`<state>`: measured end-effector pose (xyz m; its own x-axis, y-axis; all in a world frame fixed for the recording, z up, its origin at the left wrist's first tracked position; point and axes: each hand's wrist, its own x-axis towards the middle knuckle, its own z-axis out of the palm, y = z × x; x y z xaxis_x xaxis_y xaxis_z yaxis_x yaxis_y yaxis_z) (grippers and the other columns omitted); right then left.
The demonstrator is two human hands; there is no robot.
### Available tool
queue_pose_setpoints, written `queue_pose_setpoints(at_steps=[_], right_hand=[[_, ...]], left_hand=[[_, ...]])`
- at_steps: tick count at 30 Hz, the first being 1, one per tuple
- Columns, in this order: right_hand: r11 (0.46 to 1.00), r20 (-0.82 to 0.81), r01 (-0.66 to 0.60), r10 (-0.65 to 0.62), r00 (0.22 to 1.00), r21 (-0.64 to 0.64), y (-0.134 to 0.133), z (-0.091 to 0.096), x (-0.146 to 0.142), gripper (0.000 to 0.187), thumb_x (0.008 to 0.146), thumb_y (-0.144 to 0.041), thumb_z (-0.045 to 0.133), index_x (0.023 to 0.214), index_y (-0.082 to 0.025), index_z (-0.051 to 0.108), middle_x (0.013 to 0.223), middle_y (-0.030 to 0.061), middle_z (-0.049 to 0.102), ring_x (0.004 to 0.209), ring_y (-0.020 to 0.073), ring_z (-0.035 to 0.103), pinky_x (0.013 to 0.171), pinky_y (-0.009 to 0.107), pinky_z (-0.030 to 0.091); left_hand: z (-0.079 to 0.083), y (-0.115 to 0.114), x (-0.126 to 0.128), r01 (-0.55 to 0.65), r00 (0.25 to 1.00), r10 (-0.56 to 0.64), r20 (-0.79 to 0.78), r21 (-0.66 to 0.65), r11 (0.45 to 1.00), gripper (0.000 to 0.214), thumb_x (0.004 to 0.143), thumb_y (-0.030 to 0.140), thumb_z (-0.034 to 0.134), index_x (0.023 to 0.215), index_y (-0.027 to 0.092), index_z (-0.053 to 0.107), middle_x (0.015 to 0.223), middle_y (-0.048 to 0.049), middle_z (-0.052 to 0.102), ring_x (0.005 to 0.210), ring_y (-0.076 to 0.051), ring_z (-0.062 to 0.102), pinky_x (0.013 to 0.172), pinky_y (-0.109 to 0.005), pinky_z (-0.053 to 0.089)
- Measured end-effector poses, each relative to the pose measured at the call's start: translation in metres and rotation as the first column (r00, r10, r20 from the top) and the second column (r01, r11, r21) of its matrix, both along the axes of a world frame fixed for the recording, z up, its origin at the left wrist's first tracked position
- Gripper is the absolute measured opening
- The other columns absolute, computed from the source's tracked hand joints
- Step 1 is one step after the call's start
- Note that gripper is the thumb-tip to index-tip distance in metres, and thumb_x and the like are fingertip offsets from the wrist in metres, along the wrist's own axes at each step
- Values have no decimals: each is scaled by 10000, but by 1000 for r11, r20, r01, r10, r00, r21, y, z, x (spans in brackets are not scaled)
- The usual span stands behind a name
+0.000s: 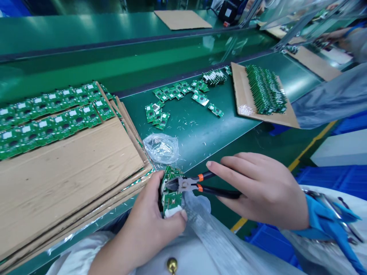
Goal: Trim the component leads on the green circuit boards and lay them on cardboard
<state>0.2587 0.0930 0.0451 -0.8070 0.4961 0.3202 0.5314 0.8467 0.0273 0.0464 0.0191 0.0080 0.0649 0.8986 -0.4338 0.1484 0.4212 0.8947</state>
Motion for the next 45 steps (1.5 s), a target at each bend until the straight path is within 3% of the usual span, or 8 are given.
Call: queue_pose_setpoints(at_steps=[7, 12, 16, 19, 27, 34, 40, 45], right_hand=[[983, 41, 83, -77, 996, -162, -6, -4, -1, 309, 762, -241, 591, 1039, -113, 640, 798, 64, 675, 636, 174, 603, 547, 301, 447], [921, 156, 160, -110, 982, -356, -7, -8, -2, 346, 741, -266, 591, 1066, -159, 645, 760, 27, 660, 620, 170, 618, 543, 294, 451], [854, 272, 226, -104, 957, -469, -7, -4, -3, 391, 712, -290, 613, 1089, -191, 641, 769, 27, 651, 645, 191, 629, 559, 310, 472], [835, 246, 216, -100, 964, -506, -7, 2, -1, 448, 679, -271, 620, 1120, -188, 624, 817, 46, 642, 695, 196, 625, 585, 315, 491], [971, 38, 153, -148, 988, -183, -9, -4, 11, 461, 712, -262, 596, 1129, -67, 570, 960, 173, 597, 809, 268, 561, 664, 421, 484], [981, -11, 135, -138, 990, -137, -14, -7, 9, 444, 707, -236, 613, 1128, -106, 555, 938, 149, 588, 798, 258, 546, 676, 421, 463], [985, -49, 149, -154, 987, -90, -13, -11, 3, 468, 690, -236, 628, 1132, -104, 549, 934, 156, 589, 813, 275, 549, 671, 423, 461], [989, -89, 134, -139, 986, -65, -12, -15, -1, 414, 710, -235, 624, 1103, -127, 553, 892, 129, 607, 763, 236, 557, 645, 381, 464]], left_hand=[[-1, 8, -3, 90, 966, -41, 254, -186, 978, 476, 632, 247, 623, 1089, 185, 503, 945, -27, 631, 843, -215, 564, 744, -311, 440], [-16, 5, -4, 102, 878, 79, 472, -346, 933, 565, 593, 174, 623, 1143, 162, 490, 874, -21, 643, 838, -209, 576, 763, -314, 436], [-23, -1, -5, 162, 840, 89, 535, -404, 900, 569, 612, 145, 620, 1165, 172, 492, 875, -6, 647, 810, -175, 571, 754, -289, 429], [-25, -3, -8, 175, 844, 77, 530, -409, 896, 591, 611, 166, 641, 1179, 176, 481, 885, -7, 641, 798, -170, 561, 728, -276, 421], [-19, -11, -19, 93, 937, -26, 349, -179, 979, 627, 639, 266, 695, 1215, 193, 457, 940, -25, 627, 716, -146, 546, 606, -234, 426], [-13, -22, -13, -79, 960, 94, 265, -68, 995, 743, 627, 192, 706, 1296, 204, 384, 1193, -92, 587, 997, -212, 610, 835, -268, 494], [-18, -26, -11, -109, 978, 102, 183, 29, 994, 699, 641, 177, 687, 1284, 212, 415, 1242, -86, 571, 1038, -218, 611, 891, -286, 489], [-22, -23, -14, -33, 991, 27, 134, 45, 998, 715, 648, 227, 713, 1296, 228, 412, 1300, -73, 533, 1116, -233, 565, 945, -294, 455]])
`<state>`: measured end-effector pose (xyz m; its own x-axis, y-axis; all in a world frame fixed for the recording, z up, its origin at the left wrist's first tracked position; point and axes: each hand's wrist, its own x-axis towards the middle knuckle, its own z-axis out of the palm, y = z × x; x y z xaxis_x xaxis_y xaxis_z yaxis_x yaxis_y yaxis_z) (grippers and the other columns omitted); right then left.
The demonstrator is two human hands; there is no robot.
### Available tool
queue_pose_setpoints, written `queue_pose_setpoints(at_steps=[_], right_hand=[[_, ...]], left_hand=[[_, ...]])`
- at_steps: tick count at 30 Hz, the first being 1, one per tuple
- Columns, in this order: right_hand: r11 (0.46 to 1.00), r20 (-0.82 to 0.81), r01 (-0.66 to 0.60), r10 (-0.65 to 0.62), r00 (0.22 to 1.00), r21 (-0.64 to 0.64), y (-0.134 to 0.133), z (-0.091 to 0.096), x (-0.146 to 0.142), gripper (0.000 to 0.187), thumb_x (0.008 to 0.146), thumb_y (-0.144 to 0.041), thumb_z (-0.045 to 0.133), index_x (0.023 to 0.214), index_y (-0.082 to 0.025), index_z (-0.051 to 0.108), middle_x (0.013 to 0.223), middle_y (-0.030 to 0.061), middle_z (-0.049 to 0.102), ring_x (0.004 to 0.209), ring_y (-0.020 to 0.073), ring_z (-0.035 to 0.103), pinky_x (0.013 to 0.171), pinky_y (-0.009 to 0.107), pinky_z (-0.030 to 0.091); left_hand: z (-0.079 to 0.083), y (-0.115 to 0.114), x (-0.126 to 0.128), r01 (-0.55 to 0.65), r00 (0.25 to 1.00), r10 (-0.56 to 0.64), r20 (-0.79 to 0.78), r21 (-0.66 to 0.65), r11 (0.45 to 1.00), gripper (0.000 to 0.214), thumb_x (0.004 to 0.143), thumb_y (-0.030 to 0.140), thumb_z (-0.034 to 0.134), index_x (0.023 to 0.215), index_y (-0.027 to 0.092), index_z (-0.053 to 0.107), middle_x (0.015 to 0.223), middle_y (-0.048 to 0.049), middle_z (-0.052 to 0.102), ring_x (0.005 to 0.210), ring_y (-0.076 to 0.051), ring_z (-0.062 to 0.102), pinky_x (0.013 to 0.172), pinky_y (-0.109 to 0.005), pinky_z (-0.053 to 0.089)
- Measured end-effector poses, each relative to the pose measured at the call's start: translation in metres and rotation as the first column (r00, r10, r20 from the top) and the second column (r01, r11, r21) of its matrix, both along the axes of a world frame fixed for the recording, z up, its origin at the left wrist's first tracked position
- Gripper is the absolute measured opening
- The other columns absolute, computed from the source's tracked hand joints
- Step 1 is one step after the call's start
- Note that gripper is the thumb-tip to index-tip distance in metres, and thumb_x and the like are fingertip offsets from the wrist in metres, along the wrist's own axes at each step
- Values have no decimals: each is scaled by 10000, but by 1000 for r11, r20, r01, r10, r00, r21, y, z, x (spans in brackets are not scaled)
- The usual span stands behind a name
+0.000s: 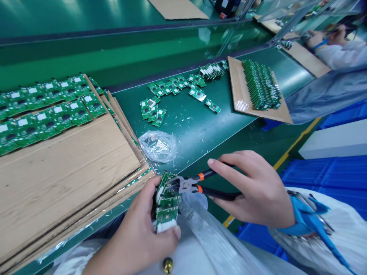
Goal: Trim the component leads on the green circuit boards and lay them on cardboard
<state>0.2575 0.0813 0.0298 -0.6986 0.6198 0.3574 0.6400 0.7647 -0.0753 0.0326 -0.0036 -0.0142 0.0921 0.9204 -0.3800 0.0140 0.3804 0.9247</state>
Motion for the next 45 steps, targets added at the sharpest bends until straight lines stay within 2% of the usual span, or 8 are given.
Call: queue_pose_setpoints(at_steps=[10, 14, 19, 24, 30, 36, 41, 45], right_hand=[[999, 20, 27, -26, 999, -36, -2, -6, -3, 293, 764, -236, 588, 1038, -138, 608, 801, 80, 670, 629, 162, 580, 565, 290, 453], [973, 147, 66, -33, 989, -222, 0, 0, -4, 313, 763, -271, 577, 1039, -134, 635, 744, 55, 658, 611, 164, 602, 542, 280, 443], [906, 240, 94, 9, 971, -412, 9, 15, -1, 430, 695, -285, 627, 1107, -163, 619, 851, 60, 654, 706, 179, 623, 587, 284, 471], [973, 136, 48, -18, 991, -228, 11, 12, 6, 495, 722, -309, 601, 1171, -108, 547, 1002, 147, 613, 831, 245, 584, 691, 402, 500], [992, 69, 22, -14, 998, -123, 3, 6, 8, 473, 714, -257, 614, 1168, -143, 542, 996, 138, 603, 862, 270, 559, 724, 434, 475], [999, 76, 10, -6, 997, -46, 4, 10, 2, 387, 752, -284, 597, 1123, -176, 580, 946, 116, 628, 810, 250, 582, 696, 404, 459], [1000, 21, -11, 11, 1000, 14, 5, 5, -2, 379, 755, -286, 621, 1114, -175, 568, 908, 103, 636, 778, 222, 578, 678, 376, 461], [1000, -22, -16, 17, 1000, 22, 4, -2, -5, 368, 759, -281, 634, 1111, -183, 581, 884, 84, 640, 755, 193, 575, 663, 336, 464]], left_hand=[[9, 14, 9, -20, 997, 33, 73, -175, 984, 679, 635, 256, 688, 1242, 201, 390, 1180, -66, 582, 1013, -220, 561, 879, -298, 438], [7, 20, 11, 89, 957, 9, 289, -325, 942, 541, 651, 293, 676, 1143, 190, 477, 911, -18, 627, 769, -166, 543, 669, -254, 430], [0, 19, 7, 119, 899, 68, 433, -389, 913, 470, 618, 284, 704, 1041, 168, 536, 857, -11, 608, 822, -170, 540, 691, -242, 406], [6, 13, -1, 84, 952, 38, 304, -379, 922, 734, 583, 355, 752, 1214, 180, 420, 865, -25, 622, 734, -171, 537, 589, -243, 406], [22, 6, 1, -82, 985, 116, 131, -245, 966, 806, 554, 250, 746, 1264, 175, 372, 1238, -115, 543, 1054, -245, 551, 891, -294, 426], [8, -4, -4, -34, 999, 34, 2, -84, 996, 787, 573, 242, 730, 1280, 206, 387, 1356, -117, 444, 1240, -301, 431, 1052, -373, 312], [6, -3, -3, -40, 998, 38, -56, -41, 998, 720, 610, 249, 700, 1274, 225, 421, 1277, -83, 494, 1163, -281, 491, 1035, -371, 334], [5, 3, -3, 45, 997, -42, -59, 40, 998, 715, 636, 217, 699, 1285, 258, 402, 1239, -60, 510, 1115, -253, 520, 993, -339, 387]])
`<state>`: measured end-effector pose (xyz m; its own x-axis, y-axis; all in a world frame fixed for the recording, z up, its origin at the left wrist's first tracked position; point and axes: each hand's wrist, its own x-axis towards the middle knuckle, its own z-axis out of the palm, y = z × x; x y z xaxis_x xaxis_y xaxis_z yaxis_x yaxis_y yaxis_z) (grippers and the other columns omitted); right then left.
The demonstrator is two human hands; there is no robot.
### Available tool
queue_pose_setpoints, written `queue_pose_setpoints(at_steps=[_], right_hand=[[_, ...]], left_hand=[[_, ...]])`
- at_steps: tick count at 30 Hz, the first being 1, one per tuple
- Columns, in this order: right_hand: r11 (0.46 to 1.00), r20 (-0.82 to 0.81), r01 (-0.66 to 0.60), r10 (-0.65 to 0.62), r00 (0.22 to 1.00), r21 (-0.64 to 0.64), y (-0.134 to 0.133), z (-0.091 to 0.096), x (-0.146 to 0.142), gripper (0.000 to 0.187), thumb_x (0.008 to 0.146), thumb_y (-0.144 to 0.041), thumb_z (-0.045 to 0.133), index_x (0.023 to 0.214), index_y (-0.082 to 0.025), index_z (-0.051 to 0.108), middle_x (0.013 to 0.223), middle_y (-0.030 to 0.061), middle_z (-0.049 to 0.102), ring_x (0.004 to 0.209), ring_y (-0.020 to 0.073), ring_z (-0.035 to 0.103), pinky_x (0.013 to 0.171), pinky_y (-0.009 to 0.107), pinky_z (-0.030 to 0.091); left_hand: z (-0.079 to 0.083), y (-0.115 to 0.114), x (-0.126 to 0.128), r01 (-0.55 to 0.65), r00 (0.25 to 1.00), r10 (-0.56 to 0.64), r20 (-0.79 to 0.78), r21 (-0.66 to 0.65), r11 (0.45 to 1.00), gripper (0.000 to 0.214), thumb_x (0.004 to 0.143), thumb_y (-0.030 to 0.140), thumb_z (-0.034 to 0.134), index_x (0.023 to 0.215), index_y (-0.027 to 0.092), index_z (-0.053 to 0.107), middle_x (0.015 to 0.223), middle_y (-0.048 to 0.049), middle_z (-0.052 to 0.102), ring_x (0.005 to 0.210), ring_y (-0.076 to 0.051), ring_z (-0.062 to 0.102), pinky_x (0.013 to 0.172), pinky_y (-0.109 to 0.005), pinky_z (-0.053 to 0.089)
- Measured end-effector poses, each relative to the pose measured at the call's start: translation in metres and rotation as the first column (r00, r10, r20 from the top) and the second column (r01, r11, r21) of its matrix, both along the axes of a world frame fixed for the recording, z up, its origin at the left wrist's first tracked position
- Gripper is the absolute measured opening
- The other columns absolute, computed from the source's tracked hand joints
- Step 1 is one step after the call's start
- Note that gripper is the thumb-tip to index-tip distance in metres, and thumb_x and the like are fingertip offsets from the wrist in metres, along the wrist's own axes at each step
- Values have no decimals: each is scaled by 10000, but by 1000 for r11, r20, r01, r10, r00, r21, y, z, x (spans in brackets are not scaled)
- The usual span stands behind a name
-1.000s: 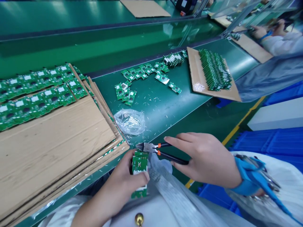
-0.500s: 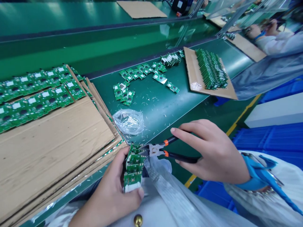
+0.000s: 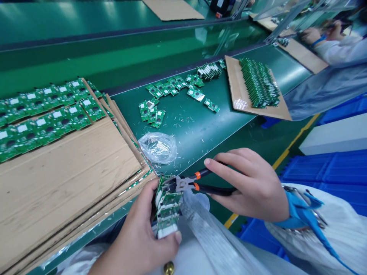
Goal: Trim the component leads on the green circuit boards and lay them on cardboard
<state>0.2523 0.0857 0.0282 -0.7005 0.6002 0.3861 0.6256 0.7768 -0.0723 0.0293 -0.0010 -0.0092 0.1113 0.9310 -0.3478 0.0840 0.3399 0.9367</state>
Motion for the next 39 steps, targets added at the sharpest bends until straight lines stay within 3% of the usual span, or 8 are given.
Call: queue_pose_setpoints(at_steps=[7, 16, 20, 23, 26, 32, 36, 39], right_hand=[[997, 24, 29, -31, 999, 73, -1, -6, -2, 363, 767, -262, 622, 1118, -181, 574, 872, 84, 651, 733, 199, 573, 652, 340, 473], [997, 29, 14, -16, 999, 79, -3, -7, -5, 302, 768, -263, 630, 1037, -130, 592, 793, 80, 673, 633, 171, 571, 565, 300, 452], [995, 119, 31, -19, 993, -100, -3, -4, -2, 297, 773, -246, 588, 1046, -133, 622, 783, 62, 672, 602, 150, 583, 543, 279, 436], [942, 177, 51, 9, 984, -332, -1, 0, 1, 357, 752, -263, 586, 1091, -157, 629, 835, 62, 666, 665, 158, 614, 570, 273, 457], [897, 161, 75, -5, 987, -435, 3, 5, 4, 441, 719, -300, 619, 1126, -132, 618, 910, 94, 655, 757, 192, 632, 601, 293, 494], [959, 69, 83, -67, 995, -272, 4, 5, 12, 473, 716, -298, 626, 1135, -83, 584, 987, 162, 620, 820, 249, 600, 672, 382, 515], [986, 49, 44, -37, 998, -158, 3, 0, 11, 456, 715, -274, 626, 1136, -109, 569, 962, 150, 613, 807, 259, 579, 662, 409, 494], [991, 21, 11, -8, 1000, -133, 3, -2, 8, 459, 706, -245, 638, 1139, -115, 560, 955, 138, 614, 804, 247, 577, 666, 401, 490]], left_hand=[[1, 6, 5, -17, 996, 18, 85, -4, 1000, 695, 661, 157, 650, 1285, 288, 373, 1174, -33, 533, 1040, -200, 558, 900, -276, 457], [1, 5, 5, -59, 996, 65, 60, -100, 993, 700, 641, 201, 681, 1278, 252, 394, 1189, -50, 530, 1050, -218, 528, 940, -302, 394], [2, 12, 4, 34, 969, 31, 245, -258, 966, 610, 667, 236, 667, 1226, 222, 422, 1060, -44, 600, 856, -175, 545, 763, -262, 441], [-1, 14, 1, 100, 936, 30, 349, -346, 933, 580, 643, 269, 696, 1169, 196, 464, 934, -26, 614, 735, -139, 502, 656, -231, 415], [-6, 11, -3, 105, 933, 34, 358, -362, 926, 610, 627, 300, 736, 1166, 192, 471, 853, 0, 589, 692, -117, 474, 607, -205, 382], [-3, 3, -6, 6, 939, 105, 327, -322, 947, 805, 592, 400, 786, 1261, 191, 389, 988, -54, 614, 762, -143, 532, 641, -213, 416], [19, 4, 2, -93, 955, 183, 234, -350, 932, 820, 528, 278, 807, 1241, 184, 414, 1134, -98, 604, 912, -189, 579, 694, -209, 440], [26, 2, 5, -126, 947, 222, 231, -367, 922, 823, 514, 211, 783, 1253, 200, 420, 1202, -111, 585, 956, -202, 601, 693, -202, 465]])
